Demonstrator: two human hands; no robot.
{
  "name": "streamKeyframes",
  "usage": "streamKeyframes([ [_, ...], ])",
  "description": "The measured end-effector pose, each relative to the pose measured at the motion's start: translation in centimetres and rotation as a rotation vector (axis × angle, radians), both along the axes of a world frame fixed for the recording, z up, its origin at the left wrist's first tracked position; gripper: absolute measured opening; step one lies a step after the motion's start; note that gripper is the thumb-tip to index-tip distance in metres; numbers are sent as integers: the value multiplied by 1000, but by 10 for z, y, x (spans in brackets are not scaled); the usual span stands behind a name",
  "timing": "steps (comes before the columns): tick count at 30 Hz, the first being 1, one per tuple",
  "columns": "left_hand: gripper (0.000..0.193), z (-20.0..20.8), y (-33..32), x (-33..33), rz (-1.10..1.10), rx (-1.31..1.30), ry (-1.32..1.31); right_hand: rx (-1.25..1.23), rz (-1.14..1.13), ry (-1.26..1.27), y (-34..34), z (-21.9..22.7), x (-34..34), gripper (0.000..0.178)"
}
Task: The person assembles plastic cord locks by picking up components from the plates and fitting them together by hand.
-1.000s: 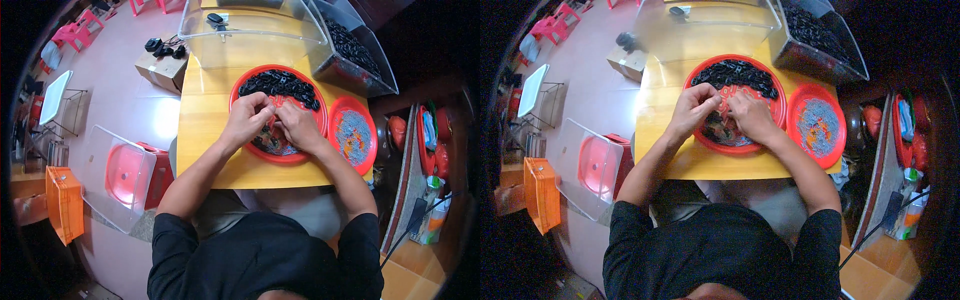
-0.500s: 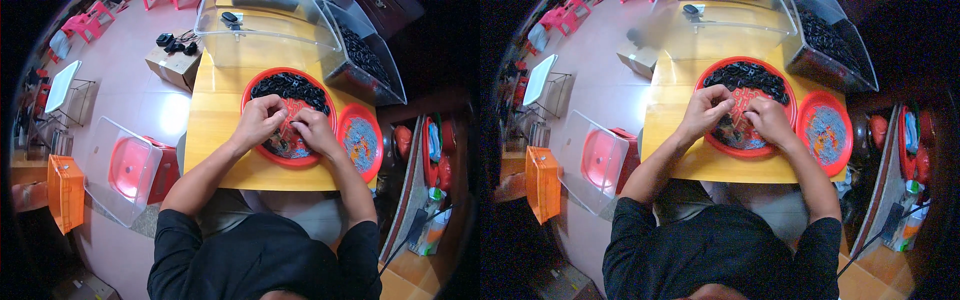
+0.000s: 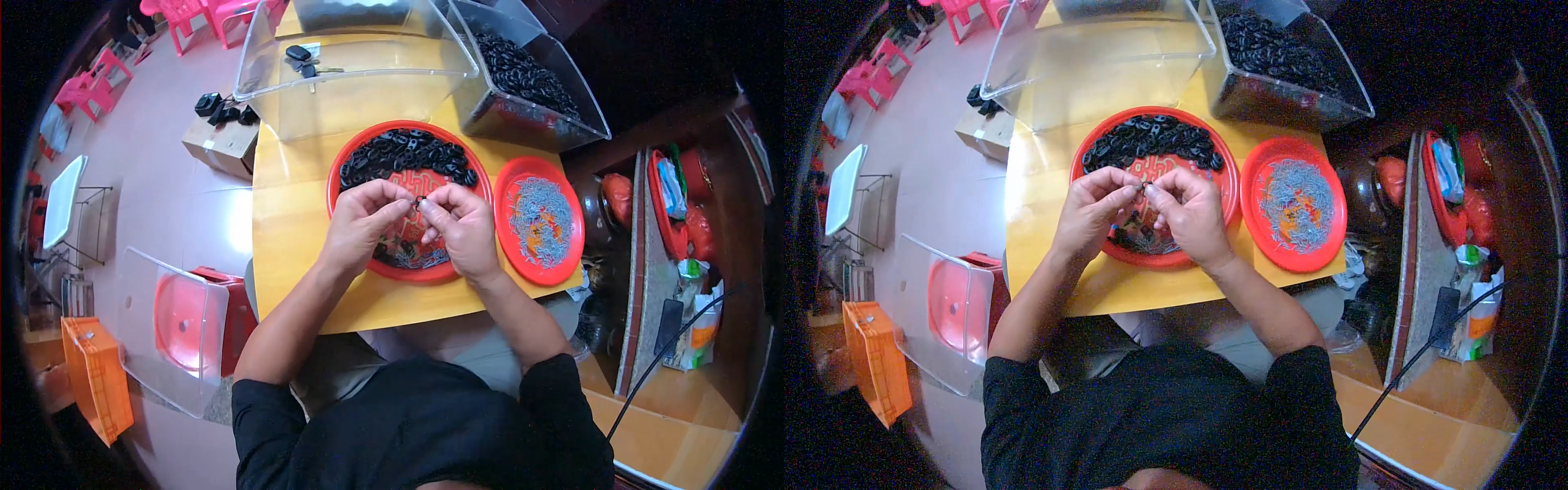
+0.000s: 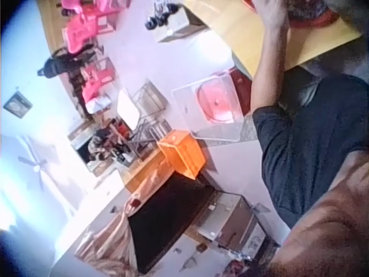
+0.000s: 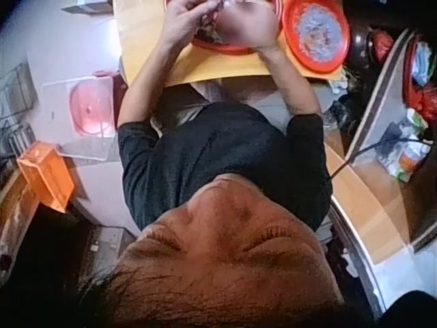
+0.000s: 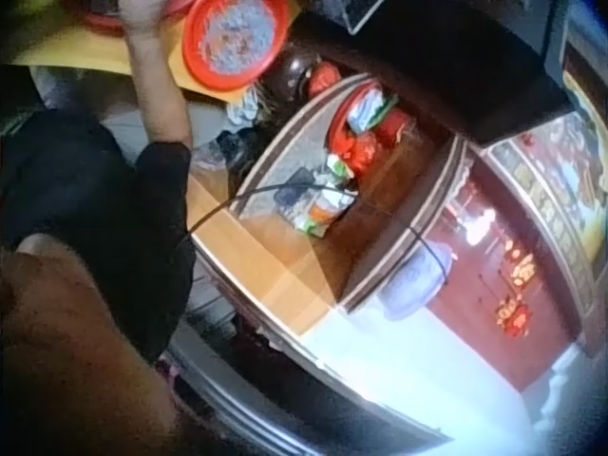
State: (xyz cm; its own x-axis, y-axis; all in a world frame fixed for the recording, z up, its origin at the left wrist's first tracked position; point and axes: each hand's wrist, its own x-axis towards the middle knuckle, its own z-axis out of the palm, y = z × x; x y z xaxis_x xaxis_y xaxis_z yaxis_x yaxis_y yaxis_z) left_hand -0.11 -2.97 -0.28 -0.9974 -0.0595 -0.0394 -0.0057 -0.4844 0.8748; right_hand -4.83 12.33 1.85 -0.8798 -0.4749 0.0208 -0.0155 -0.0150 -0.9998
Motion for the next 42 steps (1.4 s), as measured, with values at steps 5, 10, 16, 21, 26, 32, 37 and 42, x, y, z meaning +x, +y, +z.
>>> streamKeyframes([
  [5, 9, -1, 4, -1, -14, 11, 7, -11, -13, -9, 0, 5, 3, 10],
  [10, 8, 0, 4, 0, -23, 65, -17, -17, -29, 36, -3, 5, 4, 11],
  [16, 8, -3, 6, 2, 37, -138, 43, 140, -54, 351, -1, -2, 3, 11],
  [21, 7, -13, 6, 0, 41, -177, 51, 177, -83, 427, -3, -17, 3, 12],
  [26, 9, 0, 7, 0, 5, -291, 12, 109, -38, 96, 8, 0, 2, 10],
  [32, 14, 12, -29, -9, 436, -678, 137, -32, -118, 61, 46, -3, -12, 7],
  [37, 9, 20, -38, -16, 521, -1148, 160, -48, -237, 7, 72, -8, -14, 4],
  [42, 10, 22, -25, -33, 412, -1674, 126, -67, -228, -4, 82, -7, -11, 2],
])
